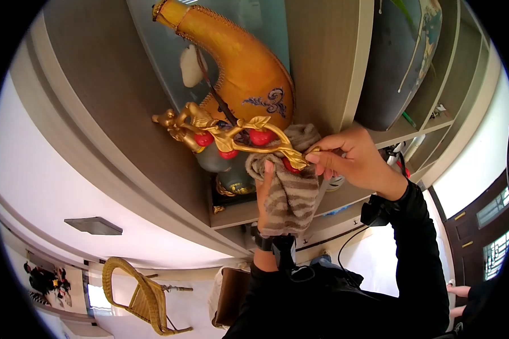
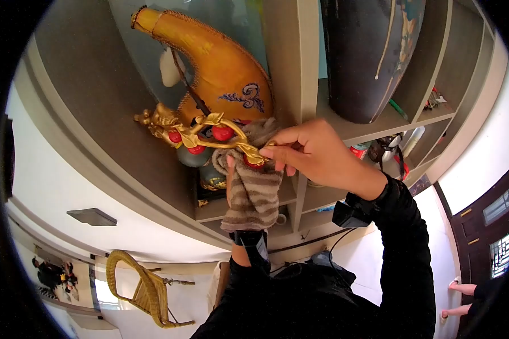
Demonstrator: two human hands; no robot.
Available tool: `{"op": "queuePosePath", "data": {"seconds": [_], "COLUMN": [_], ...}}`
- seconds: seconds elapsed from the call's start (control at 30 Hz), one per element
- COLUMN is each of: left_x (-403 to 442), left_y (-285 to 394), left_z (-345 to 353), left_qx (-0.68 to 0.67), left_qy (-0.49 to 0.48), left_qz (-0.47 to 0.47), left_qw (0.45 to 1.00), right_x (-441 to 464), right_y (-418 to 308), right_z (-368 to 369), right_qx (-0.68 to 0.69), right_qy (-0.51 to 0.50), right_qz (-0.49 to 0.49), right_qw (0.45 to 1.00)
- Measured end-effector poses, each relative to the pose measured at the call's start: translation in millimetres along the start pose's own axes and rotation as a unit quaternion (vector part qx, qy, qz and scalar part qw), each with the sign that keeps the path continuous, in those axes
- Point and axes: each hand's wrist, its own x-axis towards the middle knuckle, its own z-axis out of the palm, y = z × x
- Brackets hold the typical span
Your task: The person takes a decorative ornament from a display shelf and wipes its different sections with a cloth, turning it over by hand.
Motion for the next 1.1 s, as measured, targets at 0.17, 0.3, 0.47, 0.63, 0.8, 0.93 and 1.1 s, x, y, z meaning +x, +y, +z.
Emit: {"op": "queuePosePath", "data": {"seconds": [0.17,0.3,0.47,0.63,0.8,0.93,1.1], "left_x": [7.4,1.2,-15.7,2.6,-7.3,-9.1,-10.1], "left_y": [3.8,10.4,20.1,42.3,55.8,53.0,55.3], "left_z": [-2.8,-0.3,0.1,-25.6,-23.5,-49.6,-11.6], "left_qx": [-0.02,0.079,0.016,-0.13,-0.196,0.082,-0.008], "left_qy": [0.005,0.049,0.002,-0.081,-0.221,-0.073,-0.062], "left_qz": [-0.015,0.053,0.106,0.115,0.119,0.201,0.116], "left_qw": [1.0,0.994,0.994,0.982,0.948,0.973,0.991], "right_x": [-0.6,-0.2,-0.2,-0.7,0.0,0.4,0.4], "right_y": [0.9,-2.4,-1.7,-1.5,1.0,3.2,0.8], "right_z": [1.3,2.1,1.2,2.7,2.4,1.5,-0.1], "right_qx": [-0.002,0.018,0.017,0.021,0.022,0.03,0.012], "right_qy": [-0.001,-0.001,0.008,0.01,0.009,0.007,-0.005], "right_qz": [-0.001,0.001,0.016,0.019,0.01,-0.01,0.007], "right_qw": [1.0,1.0,1.0,1.0,1.0,0.999,1.0]}}
